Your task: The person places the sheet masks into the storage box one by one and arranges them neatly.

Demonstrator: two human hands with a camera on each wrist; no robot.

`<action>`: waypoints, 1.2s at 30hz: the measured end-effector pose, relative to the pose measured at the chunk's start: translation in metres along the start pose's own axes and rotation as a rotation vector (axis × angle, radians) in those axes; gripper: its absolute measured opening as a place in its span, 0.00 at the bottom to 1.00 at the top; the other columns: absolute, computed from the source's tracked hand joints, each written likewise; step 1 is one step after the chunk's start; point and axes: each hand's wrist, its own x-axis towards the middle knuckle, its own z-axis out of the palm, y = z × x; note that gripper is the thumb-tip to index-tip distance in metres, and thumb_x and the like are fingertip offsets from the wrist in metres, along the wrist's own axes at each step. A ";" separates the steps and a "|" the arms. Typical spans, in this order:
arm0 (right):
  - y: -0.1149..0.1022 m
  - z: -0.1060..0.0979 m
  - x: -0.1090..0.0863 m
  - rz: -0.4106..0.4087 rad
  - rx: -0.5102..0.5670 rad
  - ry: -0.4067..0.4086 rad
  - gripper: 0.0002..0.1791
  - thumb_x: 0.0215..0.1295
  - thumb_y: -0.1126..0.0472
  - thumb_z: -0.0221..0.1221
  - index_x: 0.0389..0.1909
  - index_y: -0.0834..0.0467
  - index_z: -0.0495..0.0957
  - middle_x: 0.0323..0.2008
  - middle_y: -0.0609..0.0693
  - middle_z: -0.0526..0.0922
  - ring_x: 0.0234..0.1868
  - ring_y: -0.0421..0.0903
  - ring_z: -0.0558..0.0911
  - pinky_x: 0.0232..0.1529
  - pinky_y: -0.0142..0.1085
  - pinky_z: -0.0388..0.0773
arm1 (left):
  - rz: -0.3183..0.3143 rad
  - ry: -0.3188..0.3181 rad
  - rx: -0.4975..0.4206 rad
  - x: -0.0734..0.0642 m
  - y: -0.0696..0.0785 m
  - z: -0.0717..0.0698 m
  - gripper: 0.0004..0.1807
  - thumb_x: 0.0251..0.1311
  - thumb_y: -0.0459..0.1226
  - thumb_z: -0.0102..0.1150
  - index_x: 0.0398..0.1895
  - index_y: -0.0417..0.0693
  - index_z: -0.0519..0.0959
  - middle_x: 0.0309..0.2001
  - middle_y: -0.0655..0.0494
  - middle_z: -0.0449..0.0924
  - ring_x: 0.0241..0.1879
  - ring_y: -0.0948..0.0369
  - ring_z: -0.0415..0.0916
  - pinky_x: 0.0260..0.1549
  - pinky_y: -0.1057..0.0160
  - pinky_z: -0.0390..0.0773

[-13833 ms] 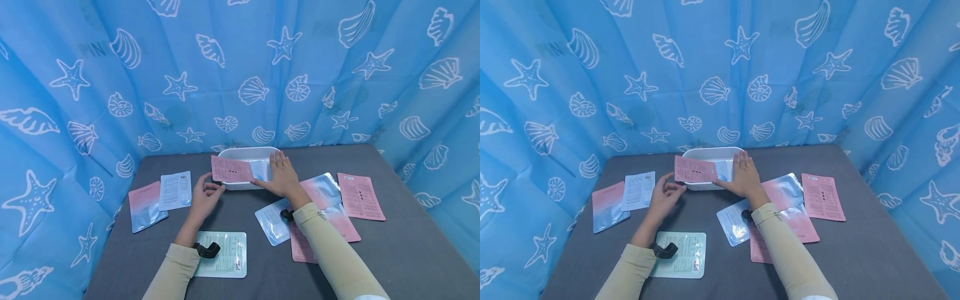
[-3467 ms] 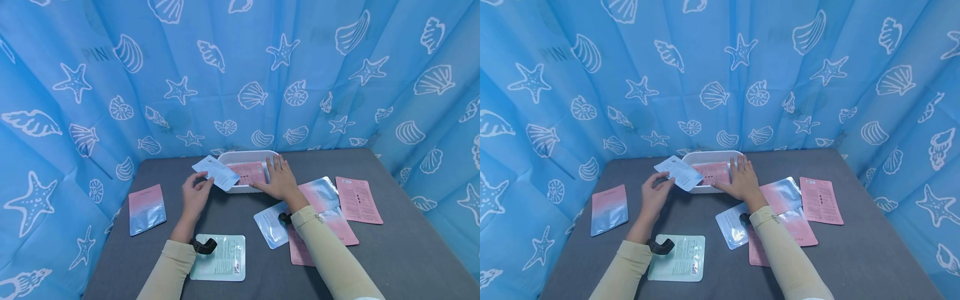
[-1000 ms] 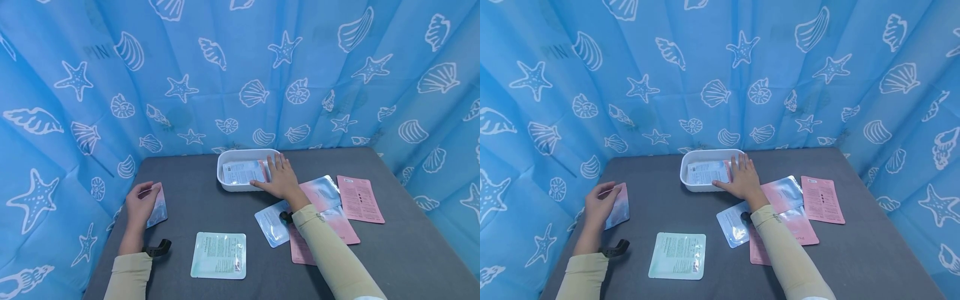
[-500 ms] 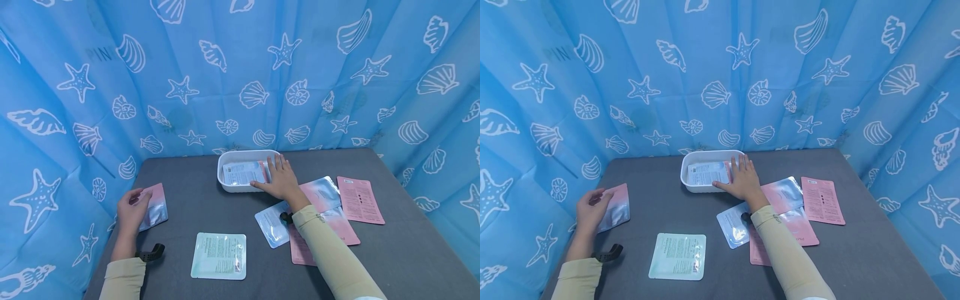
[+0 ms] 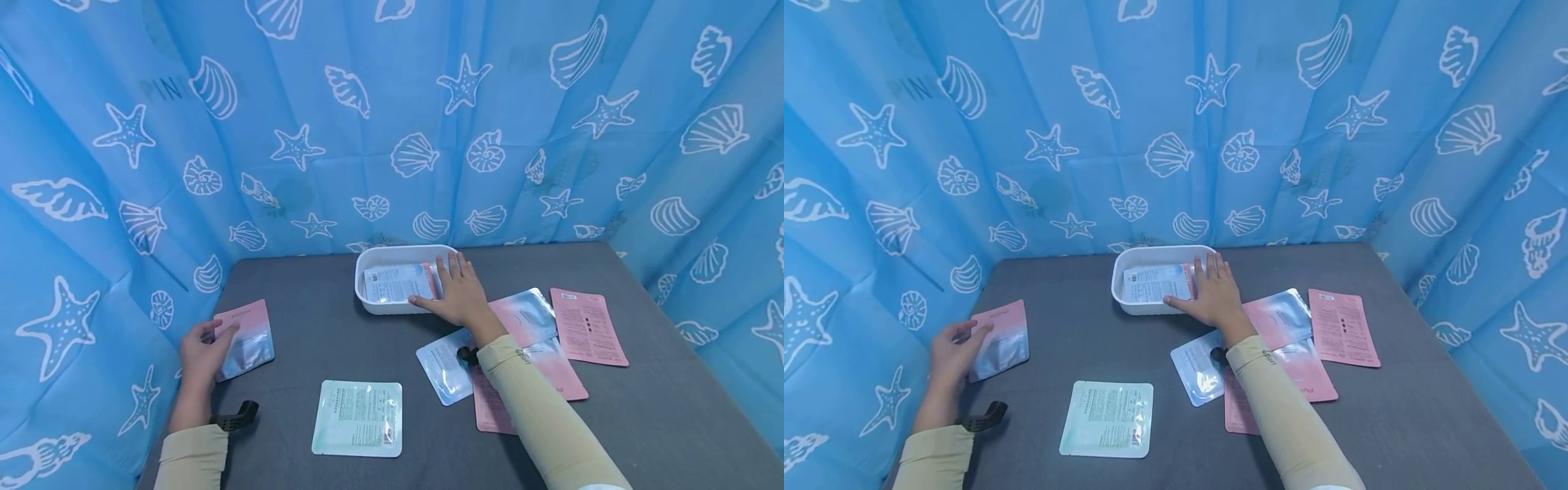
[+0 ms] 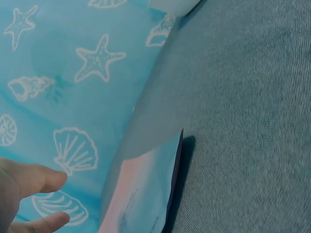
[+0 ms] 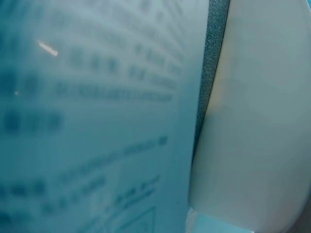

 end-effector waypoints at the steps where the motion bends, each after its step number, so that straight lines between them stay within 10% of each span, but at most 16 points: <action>1: 0.000 0.000 0.000 0.000 0.002 0.001 0.69 0.61 0.15 0.49 0.86 0.60 0.41 0.86 0.64 0.37 0.88 0.62 0.35 0.86 0.58 0.36 | -0.009 -0.008 0.010 0.001 -0.001 -0.001 0.41 0.73 0.56 0.61 0.77 0.38 0.66 0.80 0.31 0.58 0.77 0.33 0.57 0.73 0.30 0.64; 24: 0.000 0.000 0.000 0.005 0.004 -0.010 0.69 0.62 0.15 0.49 0.86 0.60 0.40 0.87 0.63 0.35 0.88 0.62 0.35 0.86 0.58 0.35 | -0.119 -0.133 0.053 0.006 -0.006 -0.002 0.49 0.71 0.64 0.58 0.82 0.41 0.60 0.84 0.30 0.47 0.77 0.32 0.53 0.70 0.27 0.66; 36: 0.002 0.001 0.001 0.009 0.006 -0.010 0.70 0.60 0.13 0.48 0.86 0.59 0.40 0.87 0.64 0.36 0.88 0.62 0.35 0.86 0.57 0.35 | -0.102 -0.167 0.057 0.008 -0.006 -0.002 0.51 0.69 0.51 0.68 0.83 0.33 0.54 0.82 0.30 0.53 0.77 0.33 0.54 0.75 0.29 0.61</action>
